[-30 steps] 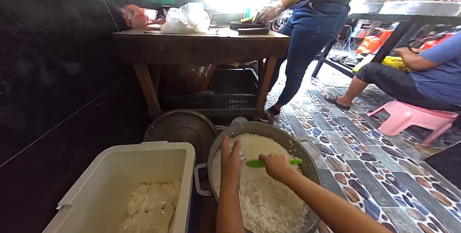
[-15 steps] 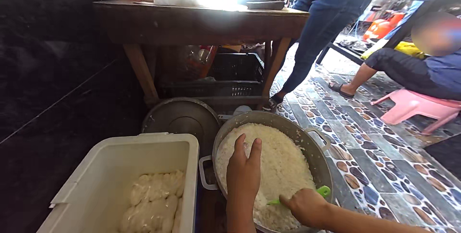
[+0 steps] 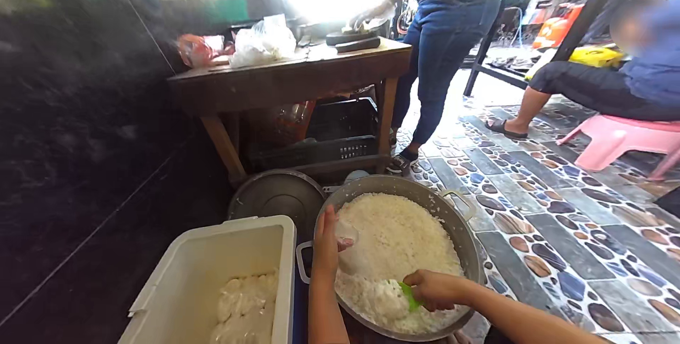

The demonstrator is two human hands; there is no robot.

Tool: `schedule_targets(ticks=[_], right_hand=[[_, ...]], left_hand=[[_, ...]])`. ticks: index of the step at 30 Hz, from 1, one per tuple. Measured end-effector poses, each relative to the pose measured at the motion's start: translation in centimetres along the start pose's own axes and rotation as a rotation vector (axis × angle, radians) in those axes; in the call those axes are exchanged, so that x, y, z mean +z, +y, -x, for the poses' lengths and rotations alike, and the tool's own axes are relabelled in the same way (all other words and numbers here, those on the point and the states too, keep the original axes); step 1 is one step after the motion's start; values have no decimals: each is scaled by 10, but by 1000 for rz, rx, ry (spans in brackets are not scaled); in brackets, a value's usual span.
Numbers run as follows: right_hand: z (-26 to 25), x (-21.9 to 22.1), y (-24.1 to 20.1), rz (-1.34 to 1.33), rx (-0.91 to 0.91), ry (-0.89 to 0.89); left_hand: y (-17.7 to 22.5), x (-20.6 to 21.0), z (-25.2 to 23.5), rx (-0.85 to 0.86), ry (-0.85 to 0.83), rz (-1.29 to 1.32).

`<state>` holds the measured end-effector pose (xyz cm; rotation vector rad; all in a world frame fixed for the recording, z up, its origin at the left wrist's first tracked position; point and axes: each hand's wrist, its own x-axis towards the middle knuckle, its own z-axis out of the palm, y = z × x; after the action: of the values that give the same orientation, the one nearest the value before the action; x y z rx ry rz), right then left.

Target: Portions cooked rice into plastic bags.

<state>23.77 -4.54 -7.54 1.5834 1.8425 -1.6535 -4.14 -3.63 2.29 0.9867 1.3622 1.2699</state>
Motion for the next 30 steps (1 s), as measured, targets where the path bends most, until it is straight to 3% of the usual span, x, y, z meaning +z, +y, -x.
schedule_targets(ticks=[6, 10, 13, 16, 18, 22, 25, 27, 30], right_hand=[[38, -33, -57, -349, -235, 359], [74, -60, -116, -418, -212, 297], [78, -74, -142, -94, -104, 251], [90, -61, -175, 456, 18, 416], [99, -34, -193, 667, 72, 479], [76, -17, -191, 851, 9, 581], [99, -31, -177, 772, -115, 720], [109, -44, -165, 727, -92, 814], [56, -57, -117, 744, 21, 689]], left_hand=[[-21, 9, -16, 193, -3, 81], [-27, 27, -12, 335, -114, 78], [-28, 43, -4, 380, -175, 128], [-24, 53, 1, 321, -251, 184], [-26, 60, -2, 255, -291, 203], [-16, 68, 4, 60, -144, 299], [-2, 67, 11, -76, 98, 355], [5, 62, 12, -136, 214, 391], [13, 53, 8, -159, 262, 447]])
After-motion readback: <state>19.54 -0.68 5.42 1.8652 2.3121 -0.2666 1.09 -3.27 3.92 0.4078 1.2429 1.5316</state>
